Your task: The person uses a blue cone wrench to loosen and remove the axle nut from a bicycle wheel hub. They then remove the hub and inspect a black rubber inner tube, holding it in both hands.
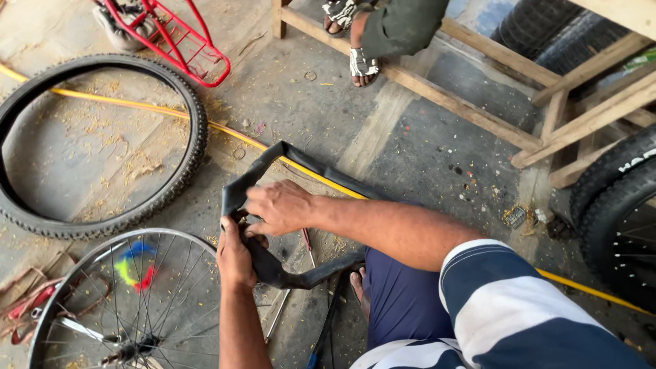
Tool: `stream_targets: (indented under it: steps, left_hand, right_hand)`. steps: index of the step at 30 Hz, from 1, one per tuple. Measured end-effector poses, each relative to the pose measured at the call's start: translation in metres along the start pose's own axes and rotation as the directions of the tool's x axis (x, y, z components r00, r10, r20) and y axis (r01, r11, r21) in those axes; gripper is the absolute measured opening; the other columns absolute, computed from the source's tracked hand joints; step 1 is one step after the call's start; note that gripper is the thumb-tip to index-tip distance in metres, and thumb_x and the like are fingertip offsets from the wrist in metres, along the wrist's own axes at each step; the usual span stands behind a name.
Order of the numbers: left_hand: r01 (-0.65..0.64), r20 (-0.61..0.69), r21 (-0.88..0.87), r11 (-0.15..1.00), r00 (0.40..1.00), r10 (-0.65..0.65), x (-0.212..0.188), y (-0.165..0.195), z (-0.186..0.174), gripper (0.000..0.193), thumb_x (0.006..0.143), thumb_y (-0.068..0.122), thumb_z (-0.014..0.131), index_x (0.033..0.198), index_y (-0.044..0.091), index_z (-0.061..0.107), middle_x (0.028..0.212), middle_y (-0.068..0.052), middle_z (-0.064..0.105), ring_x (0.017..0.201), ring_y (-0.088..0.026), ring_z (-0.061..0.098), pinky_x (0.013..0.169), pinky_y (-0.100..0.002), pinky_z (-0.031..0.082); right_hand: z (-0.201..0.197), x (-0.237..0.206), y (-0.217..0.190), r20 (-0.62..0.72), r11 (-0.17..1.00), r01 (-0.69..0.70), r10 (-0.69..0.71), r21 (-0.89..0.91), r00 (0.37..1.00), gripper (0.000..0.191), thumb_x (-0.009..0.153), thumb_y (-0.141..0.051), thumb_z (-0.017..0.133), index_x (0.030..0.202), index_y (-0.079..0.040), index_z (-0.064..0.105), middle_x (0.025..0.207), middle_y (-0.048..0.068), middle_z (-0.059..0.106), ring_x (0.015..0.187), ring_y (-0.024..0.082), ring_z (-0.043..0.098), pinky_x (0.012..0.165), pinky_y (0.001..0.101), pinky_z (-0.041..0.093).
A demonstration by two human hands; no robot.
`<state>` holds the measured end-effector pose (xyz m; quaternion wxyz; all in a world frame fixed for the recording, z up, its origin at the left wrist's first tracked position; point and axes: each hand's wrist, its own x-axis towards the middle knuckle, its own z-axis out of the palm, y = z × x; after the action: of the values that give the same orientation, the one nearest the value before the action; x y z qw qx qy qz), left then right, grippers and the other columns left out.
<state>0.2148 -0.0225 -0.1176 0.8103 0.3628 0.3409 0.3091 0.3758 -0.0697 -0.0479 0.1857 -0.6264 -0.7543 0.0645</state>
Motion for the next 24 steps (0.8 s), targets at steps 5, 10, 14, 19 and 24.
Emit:
stream_targets:
  steps: [5, 10, 14, 19, 24]
  left_hand:
    - [0.033, -0.038, -0.008, 0.999, 0.999, -0.033, 0.000, -0.004, -0.002, 0.052, 0.105, 0.053, 0.043, 0.117, 0.005, 0.058, 0.085, -0.005, 0.065, 0.066, -0.017, 0.061, 0.059, -0.031, 0.052]
    - [0.043, -0.057, -0.075, 0.996, 0.997, -0.047, 0.002, -0.008, -0.008, 0.050, 0.107, 0.053, 0.047, 0.115, 0.006, 0.062, 0.089, -0.005, 0.063, 0.069, -0.015, 0.060, 0.059, -0.031, 0.051]
    - [0.065, -0.175, 0.115, 0.991, 0.984, -0.044, 0.002, -0.007, -0.016, 0.054, 0.104, 0.056, 0.044, 0.116, 0.009, 0.069, 0.084, -0.001, 0.058, 0.065, -0.013, 0.056, 0.056, -0.030, 0.048]
    - [-0.040, -0.045, 0.053, 0.998, 0.998, 0.042, 0.002, -0.007, -0.021, 0.050, 0.109, 0.051, 0.044, 0.103, 0.004, 0.060, 0.069, -0.006, 0.059, 0.057, -0.018, 0.056, 0.054, -0.034, 0.048]
    - [0.001, 0.009, -0.086, 0.996, 1.000, 0.000, 0.002, -0.009, -0.018, 0.051, 0.104, 0.056, 0.045, 0.115, 0.008, 0.058, 0.073, -0.005, 0.059, 0.062, -0.015, 0.056, 0.057, -0.033, 0.050]
  right_hand:
    - [-0.003, 0.003, 0.001, 0.173, 0.998, -0.043, 0.050, -0.043, 0.984, 0.054, 0.087, -0.060, 0.071, 0.090, -0.006, 0.072, 0.097, 0.013, 0.064, 0.089, 0.033, 0.068, 0.073, 0.0475, 0.055]
    - [0.010, 0.001, 0.004, 0.020, 0.995, -0.005, 0.003, 0.102, 1.000, 0.060, 0.089, -0.064, 0.062, 0.098, -0.007, 0.075, 0.103, 0.013, 0.068, 0.097, 0.036, 0.068, 0.080, 0.0480, 0.055]
    - [0.016, 0.003, 0.012, 0.454, 0.989, -0.146, 0.126, 0.008, 0.882, 0.060, 0.094, -0.062, 0.064, 0.084, -0.005, 0.076, 0.094, 0.018, 0.070, 0.097, 0.038, 0.067, 0.086, 0.0490, 0.053]
    - [0.000, 0.003, 0.017, 0.178, 0.895, -0.057, -0.025, 0.443, 0.984, 0.016, 0.090, -0.001, 0.064, 0.104, -0.003, 0.070, 0.096, 0.011, 0.073, 0.091, 0.027, 0.071, 0.082, 0.0400, 0.056]
    - [-0.014, 0.003, 0.001, 0.064, 0.862, -0.060, 0.032, 0.503, 0.997, 0.014, 0.093, 0.001, 0.068, 0.106, -0.001, 0.064, 0.096, 0.009, 0.073, 0.093, 0.017, 0.075, 0.080, 0.0306, 0.060]
